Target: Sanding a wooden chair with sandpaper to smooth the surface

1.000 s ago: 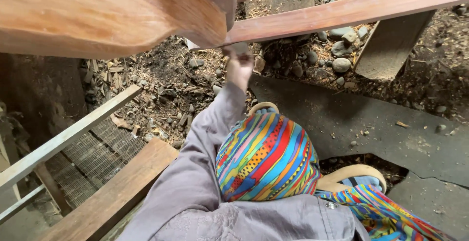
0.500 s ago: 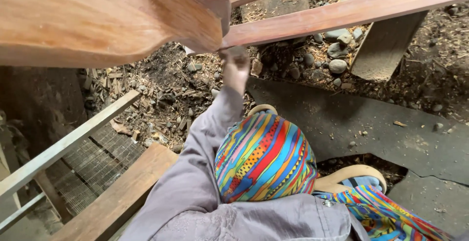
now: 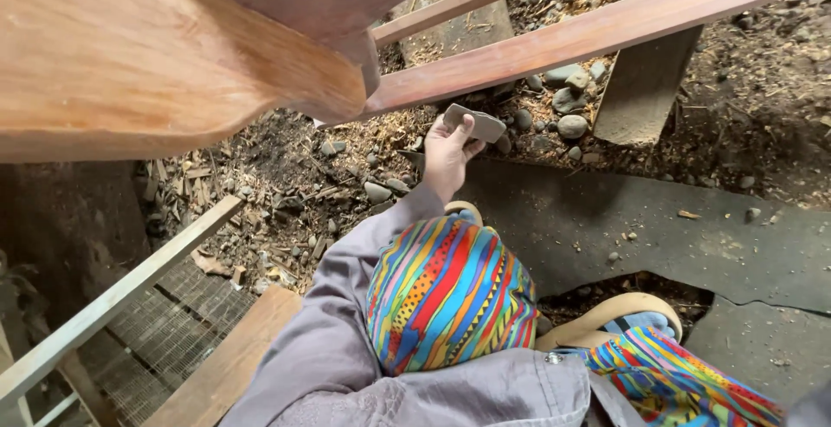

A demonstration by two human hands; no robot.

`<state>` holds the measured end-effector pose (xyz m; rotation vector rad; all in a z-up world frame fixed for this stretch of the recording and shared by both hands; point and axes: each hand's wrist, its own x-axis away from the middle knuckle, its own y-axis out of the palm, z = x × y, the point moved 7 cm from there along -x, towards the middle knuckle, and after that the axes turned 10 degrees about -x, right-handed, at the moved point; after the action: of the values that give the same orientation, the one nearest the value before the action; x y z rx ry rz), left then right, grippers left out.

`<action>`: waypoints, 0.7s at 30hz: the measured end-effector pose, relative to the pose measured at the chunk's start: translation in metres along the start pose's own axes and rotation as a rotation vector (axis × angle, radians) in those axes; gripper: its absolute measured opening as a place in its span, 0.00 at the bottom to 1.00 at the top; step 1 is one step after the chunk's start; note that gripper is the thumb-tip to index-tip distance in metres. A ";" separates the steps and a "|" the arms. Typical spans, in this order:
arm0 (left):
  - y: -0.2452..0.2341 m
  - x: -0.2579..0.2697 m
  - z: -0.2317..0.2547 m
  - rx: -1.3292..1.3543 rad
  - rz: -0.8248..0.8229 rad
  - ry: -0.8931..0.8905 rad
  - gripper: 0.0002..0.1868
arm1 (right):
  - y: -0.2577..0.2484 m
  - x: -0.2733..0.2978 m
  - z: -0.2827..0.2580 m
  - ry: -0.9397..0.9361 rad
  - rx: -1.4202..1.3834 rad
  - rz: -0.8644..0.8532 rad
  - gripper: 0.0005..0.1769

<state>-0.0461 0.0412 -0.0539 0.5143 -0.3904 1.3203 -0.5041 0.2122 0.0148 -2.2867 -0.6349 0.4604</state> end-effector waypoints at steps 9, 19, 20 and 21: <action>0.030 0.077 0.159 -0.601 -0.184 0.539 0.14 | 0.010 0.125 -0.315 -0.321 -0.924 -0.505 0.37; 0.012 0.168 0.279 -1.234 0.002 0.790 0.10 | 0.015 0.186 -0.390 -0.027 -1.557 -0.431 0.20; 0.004 0.175 0.285 -1.243 0.021 0.865 0.18 | 0.014 0.189 -0.391 -0.049 -1.568 -0.408 0.22; 0.001 0.181 0.292 -1.249 0.025 0.869 0.18 | 0.011 0.192 -0.393 -0.052 -1.576 -0.407 0.22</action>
<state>-0.0034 0.0238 0.2864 -1.0757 -0.3962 0.9599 -0.1519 0.1014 0.2492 -3.3335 -1.9109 -0.3901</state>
